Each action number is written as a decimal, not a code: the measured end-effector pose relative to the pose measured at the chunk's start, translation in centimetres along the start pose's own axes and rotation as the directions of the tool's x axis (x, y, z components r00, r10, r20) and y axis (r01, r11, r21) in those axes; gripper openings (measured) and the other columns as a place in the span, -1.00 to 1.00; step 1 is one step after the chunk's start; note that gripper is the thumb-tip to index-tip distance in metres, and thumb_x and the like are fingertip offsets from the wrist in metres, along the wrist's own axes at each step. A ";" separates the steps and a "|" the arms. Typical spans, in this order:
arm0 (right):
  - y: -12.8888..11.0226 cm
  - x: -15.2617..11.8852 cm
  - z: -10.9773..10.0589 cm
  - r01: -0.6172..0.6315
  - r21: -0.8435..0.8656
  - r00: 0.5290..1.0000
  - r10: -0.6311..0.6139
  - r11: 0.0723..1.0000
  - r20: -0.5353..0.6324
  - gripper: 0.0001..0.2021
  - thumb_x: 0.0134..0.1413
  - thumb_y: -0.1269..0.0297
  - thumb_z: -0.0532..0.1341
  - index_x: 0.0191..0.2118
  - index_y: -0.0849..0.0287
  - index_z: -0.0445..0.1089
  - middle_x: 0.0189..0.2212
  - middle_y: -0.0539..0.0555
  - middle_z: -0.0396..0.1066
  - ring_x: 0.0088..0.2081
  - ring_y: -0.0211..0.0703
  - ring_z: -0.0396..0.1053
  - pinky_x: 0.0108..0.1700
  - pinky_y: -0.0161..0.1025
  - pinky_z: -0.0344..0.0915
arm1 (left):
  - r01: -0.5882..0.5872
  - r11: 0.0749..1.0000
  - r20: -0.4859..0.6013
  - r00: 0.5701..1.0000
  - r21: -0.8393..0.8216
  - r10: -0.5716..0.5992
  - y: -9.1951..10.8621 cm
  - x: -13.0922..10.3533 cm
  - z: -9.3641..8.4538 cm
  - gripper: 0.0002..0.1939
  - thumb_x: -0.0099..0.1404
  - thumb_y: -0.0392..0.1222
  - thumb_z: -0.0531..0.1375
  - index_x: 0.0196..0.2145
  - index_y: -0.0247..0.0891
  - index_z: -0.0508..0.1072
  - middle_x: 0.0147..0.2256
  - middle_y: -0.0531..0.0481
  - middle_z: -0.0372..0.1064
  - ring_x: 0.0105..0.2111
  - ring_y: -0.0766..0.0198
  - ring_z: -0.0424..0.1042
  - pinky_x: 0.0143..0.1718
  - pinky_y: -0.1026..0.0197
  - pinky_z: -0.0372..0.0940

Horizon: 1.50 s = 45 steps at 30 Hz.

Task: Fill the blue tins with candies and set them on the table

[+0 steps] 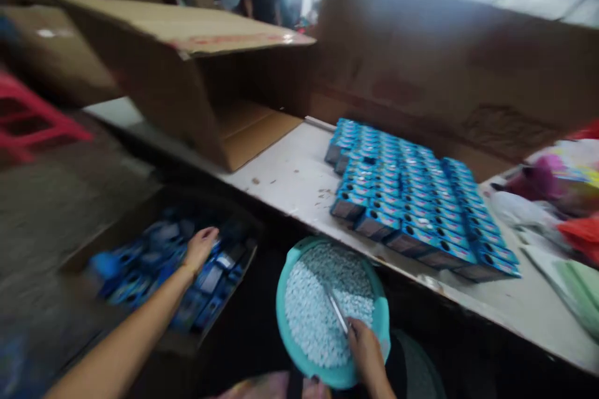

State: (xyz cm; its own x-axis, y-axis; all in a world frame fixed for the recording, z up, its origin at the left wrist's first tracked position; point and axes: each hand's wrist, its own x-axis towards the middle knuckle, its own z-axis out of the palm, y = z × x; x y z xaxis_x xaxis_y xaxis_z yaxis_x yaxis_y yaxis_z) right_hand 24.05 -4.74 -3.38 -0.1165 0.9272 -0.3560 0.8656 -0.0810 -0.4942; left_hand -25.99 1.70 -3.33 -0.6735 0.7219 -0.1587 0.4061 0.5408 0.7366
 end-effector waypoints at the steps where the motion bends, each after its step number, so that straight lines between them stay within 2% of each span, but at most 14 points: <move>1: 0.4 0.3 0.2 0.031 -0.098 0.999 -0.027 0.995 0.039 -0.62 0.03 0.39 -0.05 -0.10 0.27 0.41 -0.15 0.19 0.44 -0.11 -0.07 0.38 -0.05 -0.25 0.24 | 0.041 0.988 0.078 0.996 0.148 -0.053 -3.3 -0.9 -1.0 -0.51 0.11 0.10 0.08 -0.16 -0.34 0.39 -0.15 -0.23 0.41 -0.12 0.06 0.39 -0.09 0.09 0.25; 5: 2.3 1.8 1.0 0.155 -0.412 0.976 -0.074 0.898 0.206 -0.55 0.07 0.48 -0.16 0.00 0.29 0.31 -0.10 0.24 0.40 -0.11 -0.05 0.38 -0.10 -0.21 0.25 | 0.161 0.903 0.145 0.961 0.398 -0.236 -12.3 -4.6 -3.2 -0.48 -0.09 -0.03 0.27 -0.17 -0.33 0.40 -0.14 -0.25 0.40 -0.08 0.00 0.36 -0.07 0.10 0.23; 9: 3.8 2.0 1.6 0.240 -0.471 0.957 -0.124 0.849 0.264 -0.56 0.10 0.45 -0.19 -0.01 0.26 0.29 -0.14 0.22 0.42 -0.12 -0.11 0.40 -0.11 -0.29 0.25 | 0.124 0.860 0.205 0.945 0.494 -0.254 -15.0 -5.8 -1.8 -0.43 -0.06 -0.14 0.27 -0.05 -0.27 0.34 -0.02 -0.22 0.32 0.00 0.07 0.30 -0.01 0.16 0.17; 12: 4.2 1.5 1.8 0.239 -0.406 0.952 -0.131 0.882 0.275 -0.57 0.11 0.41 -0.21 -0.03 0.27 0.29 -0.14 0.22 0.43 -0.11 -0.13 0.39 -0.07 -0.29 0.24 | 0.088 0.845 0.225 0.945 0.527 -0.238 -14.3 -4.6 0.8 -0.38 0.01 -0.14 0.24 0.04 -0.34 0.25 0.00 -0.31 0.28 0.02 0.05 0.28 0.00 0.14 0.15; 15: 4.4 1.0 2.0 0.180 -0.342 0.960 -0.088 0.922 0.267 -0.58 0.10 0.35 -0.17 -0.02 0.23 0.28 -0.11 0.19 0.42 -0.09 -0.13 0.38 -0.03 -0.26 0.24 | 0.045 0.839 0.187 0.967 0.543 -0.173 -12.2 -1.9 3.0 -0.29 0.10 -0.15 0.18 0.17 -0.34 0.04 0.16 -0.38 0.00 0.15 -0.02 0.07 0.07 0.04 0.06; 19: 4.6 0.8 2.3 0.106 -0.305 0.971 -0.032 0.946 0.236 -0.60 0.06 0.25 -0.10 -0.04 0.17 0.32 -0.07 0.15 0.40 -0.05 -0.11 0.36 0.00 -0.25 0.25 | -0.158 0.777 0.247 0.969 0.610 0.002 -9.1 3.3 4.3 -0.31 0.09 -0.30 0.13 0.18 -0.15 0.04 0.28 -0.13 -0.32 0.26 -0.02 -0.37 0.14 -0.13 -0.10; 21: 4.5 0.9 2.5 0.075 -0.283 0.979 -0.016 0.956 0.205 -0.61 0.05 0.24 -0.09 -0.08 0.14 0.35 -0.11 0.13 0.43 -0.10 -0.10 0.39 -0.04 -0.26 0.28 | -0.214 0.723 0.316 0.949 0.656 -0.006 -8.1 6.0 4.7 -0.32 0.08 -0.32 0.12 0.17 -0.15 0.08 0.27 -0.12 -0.26 0.25 -0.03 -0.41 0.14 -0.21 -0.17; 24: 4.0 1.1 2.4 0.028 -0.260 0.981 0.024 0.965 0.194 -0.64 0.02 0.24 -0.06 -0.12 0.09 0.37 -0.14 0.08 0.45 -0.13 -0.11 0.41 -0.08 -0.29 0.31 | -0.203 0.701 0.388 0.915 0.684 -0.113 -7.6 9.0 5.2 -0.35 0.01 -0.30 0.19 0.10 -0.13 0.21 0.20 -0.18 -0.03 0.22 -0.10 -0.21 0.08 -0.27 -0.12; 27: 3.3 1.1 1.9 -0.008 -0.286 0.968 0.079 0.958 0.237 -0.62 0.04 0.19 -0.06 -0.08 0.11 0.35 -0.11 0.09 0.44 -0.11 -0.09 0.40 -0.09 -0.27 0.31 | -0.176 0.689 0.412 0.891 0.703 -0.192 -8.1 10.0 5.1 -0.44 -0.21 -0.28 0.33 -0.14 -0.19 0.44 0.09 -0.27 0.12 0.14 -0.26 -0.09 -0.04 -0.33 0.01; 30: 2.8 0.8 1.6 0.000 -0.300 0.967 0.076 0.954 0.242 -0.59 0.08 0.18 -0.09 -0.03 0.17 0.32 -0.10 0.14 0.43 -0.10 -0.09 0.39 -0.07 -0.24 0.29 | -0.157 0.707 0.414 0.887 0.690 -0.206 -9.6 8.3 3.9 -0.37 -0.37 -0.30 0.40 -0.21 -0.25 0.45 0.08 -0.31 0.11 0.12 -0.33 -0.06 -0.09 -0.31 0.07; 36: 2.3 0.5 1.2 0.112 -0.294 0.963 -0.031 0.949 0.267 -0.59 0.11 0.21 -0.13 -0.04 0.18 0.30 -0.21 0.13 0.47 -0.23 -0.11 0.44 -0.17 -0.25 0.31 | -0.102 0.800 0.374 0.913 0.591 -0.160 -11.4 1.6 0.2 -0.39 -0.11 -0.05 0.32 -0.10 -0.39 0.34 -0.04 -0.33 0.27 0.03 -0.14 0.18 0.00 -0.09 0.10; 40: 2.9 1.4 -0.2 0.183 -0.344 0.967 -0.106 0.921 0.230 -0.60 0.07 0.25 -0.11 -0.05 0.17 0.33 -0.13 0.18 0.43 -0.13 -0.01 0.40 -0.12 -0.14 0.32 | -0.116 0.889 0.340 0.939 0.443 -0.047 -8.9 -2.4 -2.2 -0.44 0.11 0.04 0.15 0.00 -0.33 0.21 -0.02 -0.16 0.28 -0.01 0.15 0.27 0.01 0.15 0.17; 43: 3.2 2.0 -2.5 0.237 -0.494 0.970 -0.176 0.837 0.167 -0.61 0.04 0.38 -0.09 -0.10 0.03 0.38 -0.13 0.22 0.41 -0.12 0.04 0.38 -0.12 -0.09 0.29 | -0.119 0.990 0.299 0.950 0.078 0.090 -5.7 -6.3 -3.5 -0.42 0.11 0.07 0.14 0.01 -0.30 0.18 -0.11 -0.07 0.35 -0.10 0.20 0.34 -0.03 0.16 0.24; 45: 2.8 2.1 -4.1 0.247 -0.592 0.968 -0.171 0.767 0.183 -0.59 0.01 0.45 -0.07 -0.13 -0.01 0.40 -0.17 0.24 0.41 -0.18 0.06 0.39 -0.17 -0.06 0.26 | -0.062 0.976 0.280 0.952 -0.209 0.121 -3.5 -9.1 -3.7 -0.36 0.05 0.09 0.20 0.01 -0.29 0.17 -0.15 -0.05 0.37 -0.13 0.17 0.37 -0.06 0.11 0.28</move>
State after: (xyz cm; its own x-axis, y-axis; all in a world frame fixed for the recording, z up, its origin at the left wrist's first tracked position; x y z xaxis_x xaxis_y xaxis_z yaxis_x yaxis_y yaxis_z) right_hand 28.19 -1.53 -2.26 -0.3499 0.8445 -0.4055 0.9234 0.3838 0.0025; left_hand -23.58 -8.37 -1.99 -0.4196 0.8736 -0.2462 0.3095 0.3927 0.8660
